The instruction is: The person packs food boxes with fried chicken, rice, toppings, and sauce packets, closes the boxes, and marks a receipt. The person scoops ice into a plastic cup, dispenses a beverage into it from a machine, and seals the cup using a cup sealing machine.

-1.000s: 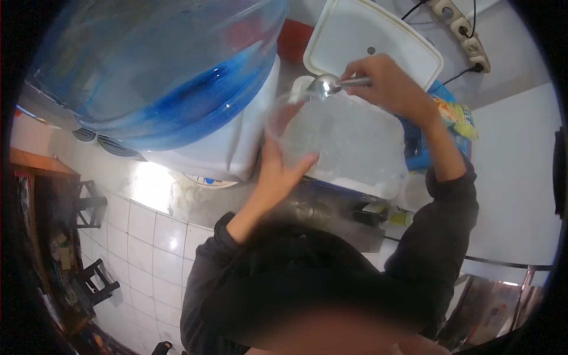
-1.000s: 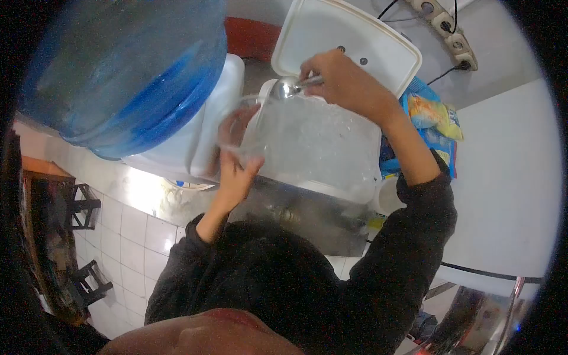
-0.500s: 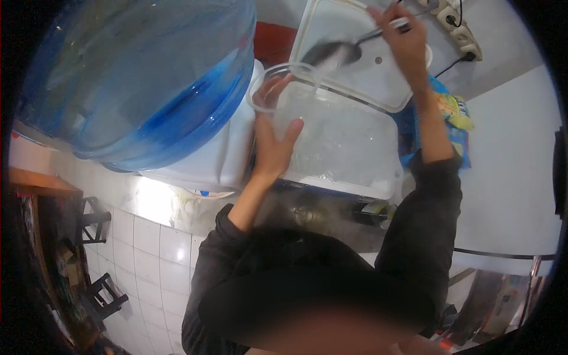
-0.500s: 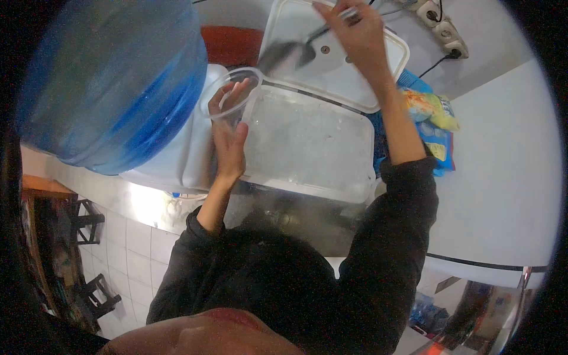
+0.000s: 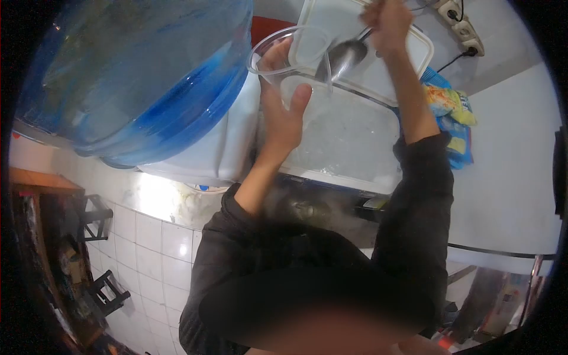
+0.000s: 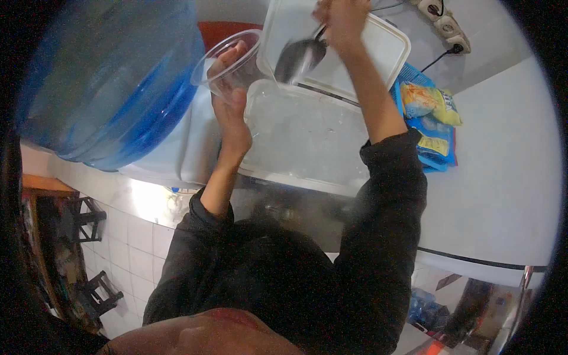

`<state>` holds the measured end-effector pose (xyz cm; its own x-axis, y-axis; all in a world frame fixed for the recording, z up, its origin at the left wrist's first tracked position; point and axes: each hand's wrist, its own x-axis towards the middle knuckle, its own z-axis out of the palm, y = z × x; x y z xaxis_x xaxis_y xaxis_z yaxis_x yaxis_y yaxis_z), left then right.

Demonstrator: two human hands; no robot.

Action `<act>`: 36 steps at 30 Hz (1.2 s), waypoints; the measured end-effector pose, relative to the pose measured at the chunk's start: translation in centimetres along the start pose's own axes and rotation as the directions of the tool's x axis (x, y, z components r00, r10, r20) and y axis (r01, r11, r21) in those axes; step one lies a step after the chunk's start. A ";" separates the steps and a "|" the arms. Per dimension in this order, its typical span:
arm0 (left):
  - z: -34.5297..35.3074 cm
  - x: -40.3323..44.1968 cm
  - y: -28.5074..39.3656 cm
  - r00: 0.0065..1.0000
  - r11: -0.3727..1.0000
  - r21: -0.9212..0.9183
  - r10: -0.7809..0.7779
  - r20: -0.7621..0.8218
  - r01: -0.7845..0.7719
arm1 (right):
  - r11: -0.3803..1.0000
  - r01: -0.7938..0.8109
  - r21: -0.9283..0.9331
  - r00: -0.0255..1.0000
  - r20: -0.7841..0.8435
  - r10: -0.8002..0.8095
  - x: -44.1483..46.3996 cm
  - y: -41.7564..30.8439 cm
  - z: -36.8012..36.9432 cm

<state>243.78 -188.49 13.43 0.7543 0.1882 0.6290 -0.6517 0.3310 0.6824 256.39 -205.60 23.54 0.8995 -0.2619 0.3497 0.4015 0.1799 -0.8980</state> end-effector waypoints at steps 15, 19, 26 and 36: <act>1.8 2.0 -2.0 0.988 0.988 0.152 0.041 -0.149 -0.019 | 0.923 0.248 -0.294 0.968 0.048 -0.245 -3.2 1.1 2.0; 1.8 1.3 -1.4 0.982 0.983 0.153 0.119 -0.148 -0.096 | 0.743 0.434 -0.509 0.900 0.200 -0.389 -7.2 2.6 3.8; 0.1 -0.2 -0.2 0.994 0.987 0.158 0.051 -0.097 -0.035 | 0.981 0.195 -0.008 0.973 0.124 -0.192 -3.2 0.0 2.3; -1.8 -0.5 1.4 0.990 0.983 0.126 -0.140 0.034 0.134 | 0.877 0.383 -0.290 0.923 0.096 -0.372 -7.2 -0.6 6.6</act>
<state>242.58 -186.48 13.40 0.8346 0.1083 0.5401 -0.5494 0.2337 0.8022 250.84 -197.54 23.38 0.6979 -0.2174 0.6824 0.6468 -0.2178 -0.7309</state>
